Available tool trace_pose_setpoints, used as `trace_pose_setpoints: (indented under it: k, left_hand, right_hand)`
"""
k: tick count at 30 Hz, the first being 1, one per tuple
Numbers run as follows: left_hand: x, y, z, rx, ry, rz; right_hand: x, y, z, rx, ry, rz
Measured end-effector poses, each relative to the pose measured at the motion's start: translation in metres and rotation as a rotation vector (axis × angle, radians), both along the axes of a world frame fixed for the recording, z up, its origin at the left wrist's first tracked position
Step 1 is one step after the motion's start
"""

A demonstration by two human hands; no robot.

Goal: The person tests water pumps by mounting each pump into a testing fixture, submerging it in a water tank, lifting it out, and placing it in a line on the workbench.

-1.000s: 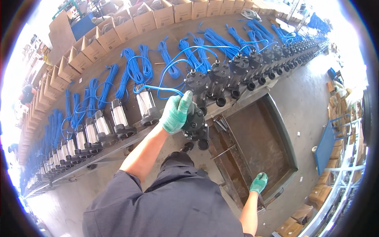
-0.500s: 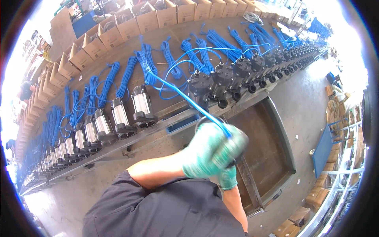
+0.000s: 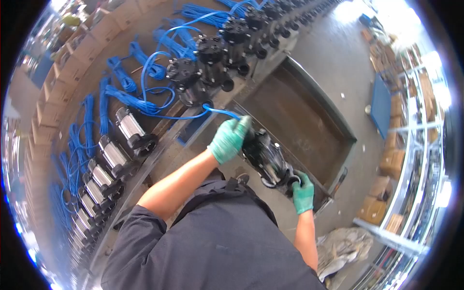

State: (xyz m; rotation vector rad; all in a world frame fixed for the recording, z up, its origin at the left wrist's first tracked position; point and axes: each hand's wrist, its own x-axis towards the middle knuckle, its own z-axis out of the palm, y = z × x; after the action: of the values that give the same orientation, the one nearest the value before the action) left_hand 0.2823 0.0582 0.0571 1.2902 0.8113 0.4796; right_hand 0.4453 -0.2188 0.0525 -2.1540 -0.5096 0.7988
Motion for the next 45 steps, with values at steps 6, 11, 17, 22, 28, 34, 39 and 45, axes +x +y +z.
trace_pose_setpoints:
  k: [6,11,17,22,28,34,39,45]
  left_hand:
    - [0.016,-0.002,-0.151,-0.048,0.198,-0.059]
    - [0.027,0.002,-0.153,0.215,0.534,-0.188]
    - [0.02,0.034,-0.145,0.409,0.764,-0.475]
    - [0.021,-0.001,-0.099,0.516,0.598,-0.507]
    - [0.016,-0.031,-0.119,0.637,0.38,-0.435]
    - [0.019,-0.045,-0.113,0.583,0.376,-0.45]
    - [0.022,-0.04,-0.13,0.551,0.311,-0.461]
    - [0.027,-0.036,-0.119,0.541,0.355,-0.526]
  right_hand:
    - [0.024,-0.008,-0.021,-0.241,-0.418,0.094]
    - [0.03,0.005,-0.017,-0.399,-0.385,0.114]
    - [0.027,0.025,-0.006,-0.54,-0.398,0.167]
    - [0.016,0.013,-0.012,-0.461,-0.379,0.033]
    - [-0.013,-0.066,-0.083,0.192,-0.066,-0.399]
    - [-0.012,-0.178,-0.118,-0.289,-0.295,-0.794]
    - [0.004,-0.232,-0.134,-0.637,-0.399,-1.007]
    - [0.034,-0.229,-0.151,-0.615,-0.388,-0.87]
